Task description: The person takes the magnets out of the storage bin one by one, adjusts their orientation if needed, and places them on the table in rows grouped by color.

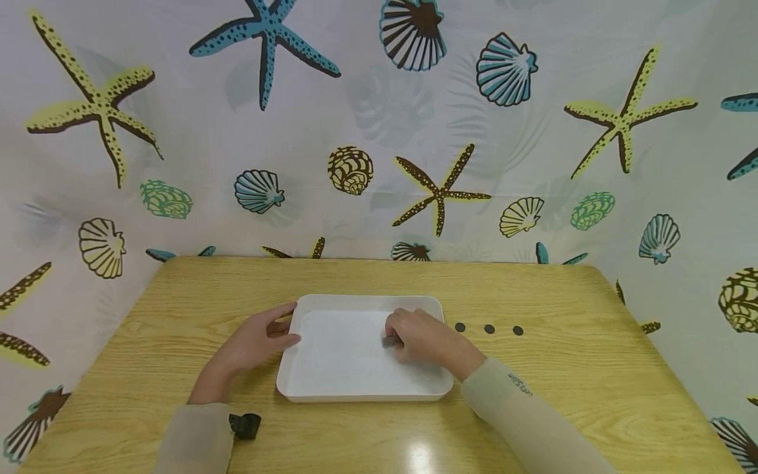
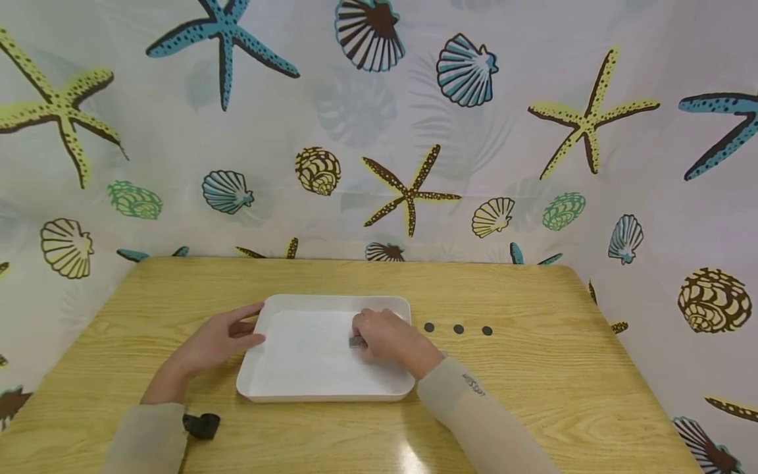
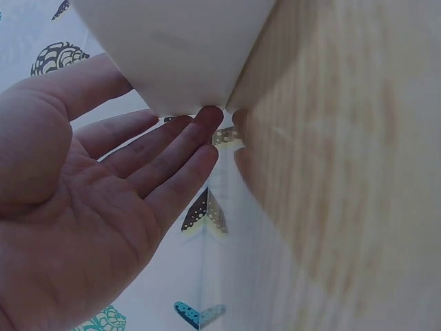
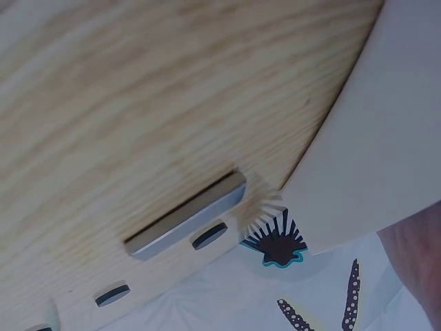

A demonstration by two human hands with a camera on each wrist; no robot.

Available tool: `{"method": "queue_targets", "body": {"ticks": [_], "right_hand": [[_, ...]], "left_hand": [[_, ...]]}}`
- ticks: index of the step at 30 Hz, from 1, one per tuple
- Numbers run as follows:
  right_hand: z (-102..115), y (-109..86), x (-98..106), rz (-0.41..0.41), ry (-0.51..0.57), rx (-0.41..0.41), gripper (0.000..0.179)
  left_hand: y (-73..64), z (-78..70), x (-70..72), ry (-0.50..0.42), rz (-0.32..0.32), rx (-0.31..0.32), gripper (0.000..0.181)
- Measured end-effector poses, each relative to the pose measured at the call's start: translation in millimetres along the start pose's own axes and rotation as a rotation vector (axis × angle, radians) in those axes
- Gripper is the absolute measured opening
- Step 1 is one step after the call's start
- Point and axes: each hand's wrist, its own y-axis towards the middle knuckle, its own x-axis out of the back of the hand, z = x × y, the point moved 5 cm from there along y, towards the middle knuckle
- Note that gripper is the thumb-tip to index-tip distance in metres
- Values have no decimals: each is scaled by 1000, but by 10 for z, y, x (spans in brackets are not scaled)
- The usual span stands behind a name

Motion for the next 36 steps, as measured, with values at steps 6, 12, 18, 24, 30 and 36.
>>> {"method": "queue_targets", "body": {"ticks": [6, 12, 18, 24, 30, 36], "right_hand": [[-13, -7, 10, 15, 63, -23, 10], [-31, -15, 9, 30, 119, -40, 5], [-49, -28, 21, 1, 125, -33, 4], [-55, -51, 109, -54, 123, -8, 5], [-60, -109, 224, -99, 131, 29, 7], [-122, -196, 296, -95, 148, -13, 6]], "left_hand": [[5, 10, -4, -1, 3, 4, 72], [13, 19, -7, -5, 5, 4, 73], [23, 27, -9, -6, 1, 3, 73], [25, 27, -9, -6, -3, -1, 72], [25, 40, -14, -15, 4, 8, 74], [16, 44, -16, -9, 6, 11, 74]]}}
